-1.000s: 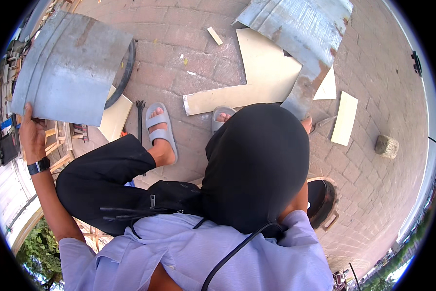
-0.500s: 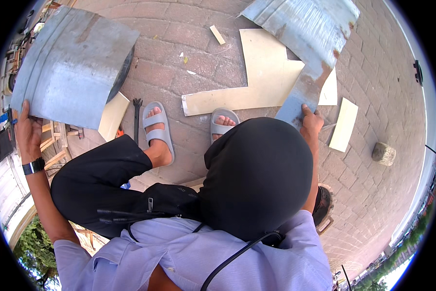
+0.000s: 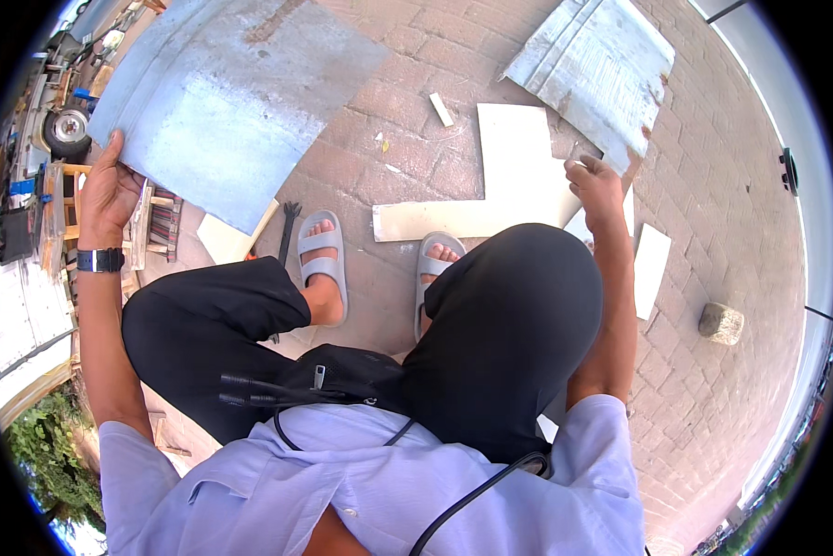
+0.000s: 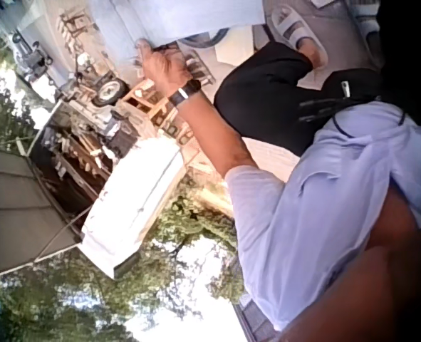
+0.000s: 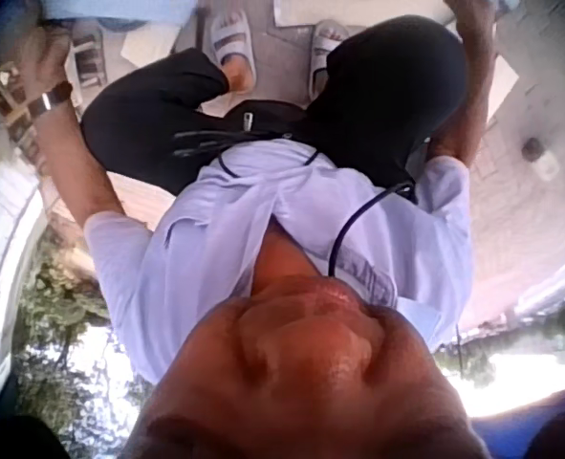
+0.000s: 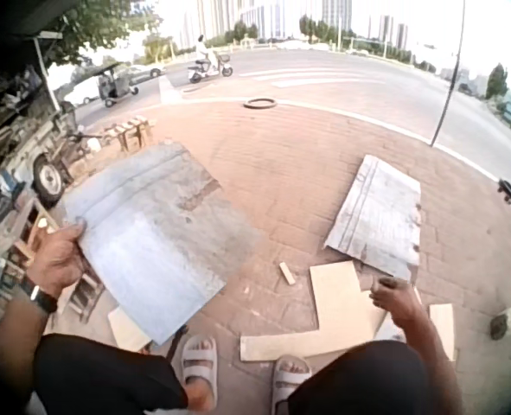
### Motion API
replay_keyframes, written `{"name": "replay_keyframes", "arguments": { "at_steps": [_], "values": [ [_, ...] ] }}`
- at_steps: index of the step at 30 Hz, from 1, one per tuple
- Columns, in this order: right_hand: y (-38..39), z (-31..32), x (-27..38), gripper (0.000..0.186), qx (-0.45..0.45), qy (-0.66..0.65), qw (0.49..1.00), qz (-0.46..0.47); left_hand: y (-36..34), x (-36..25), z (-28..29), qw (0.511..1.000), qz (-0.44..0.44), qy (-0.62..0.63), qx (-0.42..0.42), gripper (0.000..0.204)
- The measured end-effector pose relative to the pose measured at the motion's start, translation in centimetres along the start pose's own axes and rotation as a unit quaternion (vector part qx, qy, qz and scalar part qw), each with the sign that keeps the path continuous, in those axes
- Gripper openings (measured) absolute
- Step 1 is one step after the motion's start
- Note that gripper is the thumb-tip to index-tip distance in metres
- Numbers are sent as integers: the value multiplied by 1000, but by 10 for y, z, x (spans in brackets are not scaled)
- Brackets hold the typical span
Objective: The person sits on the ground and uses large metal shears to cut a rectangular sheet of galvanized metal. They hold the sheet steady with one hand while operating the shears with the other to trim the edges and separate a smaller piece.
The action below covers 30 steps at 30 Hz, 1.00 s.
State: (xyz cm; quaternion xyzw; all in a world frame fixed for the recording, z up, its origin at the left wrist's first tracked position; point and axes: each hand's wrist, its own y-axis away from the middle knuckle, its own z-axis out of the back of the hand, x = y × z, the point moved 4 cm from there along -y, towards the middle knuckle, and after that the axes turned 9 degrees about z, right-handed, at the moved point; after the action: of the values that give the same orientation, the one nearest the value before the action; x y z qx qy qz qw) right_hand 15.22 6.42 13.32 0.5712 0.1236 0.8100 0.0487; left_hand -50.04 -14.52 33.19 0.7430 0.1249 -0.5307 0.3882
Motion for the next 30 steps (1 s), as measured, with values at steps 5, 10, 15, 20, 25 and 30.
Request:
{"name": "replay_keyframes", "arguments": {
  "at_steps": [5, 10, 15, 20, 25, 30],
  "values": [
    [46, -26, 176, 61, 136, -98, 980, 109, 15, -4, -20, 994, -21, 57, 93, 36],
    [111, -63, 274, 57, 197, -103, 967, 128, 48, 2, -43, 977, -23, 152, 145, 36],
    [174, -106, 311, 52, 242, -214, 941, 97, 80, -6, -55, 947, -22, 223, 232, 28],
    [226, -146, 345, 48, 213, -306, 919, 127, 95, -8, -55, 927, -4, 258, 272, 29],
    [232, -152, 353, 49, 159, -299, 929, 149, 98, -7, -57, 917, 30, 269, 293, 29],
    [207, -157, 340, 44, 148, -315, 928, 134, 74, -1, -57, 917, 53, 263, 295, 30]
  ]
}}
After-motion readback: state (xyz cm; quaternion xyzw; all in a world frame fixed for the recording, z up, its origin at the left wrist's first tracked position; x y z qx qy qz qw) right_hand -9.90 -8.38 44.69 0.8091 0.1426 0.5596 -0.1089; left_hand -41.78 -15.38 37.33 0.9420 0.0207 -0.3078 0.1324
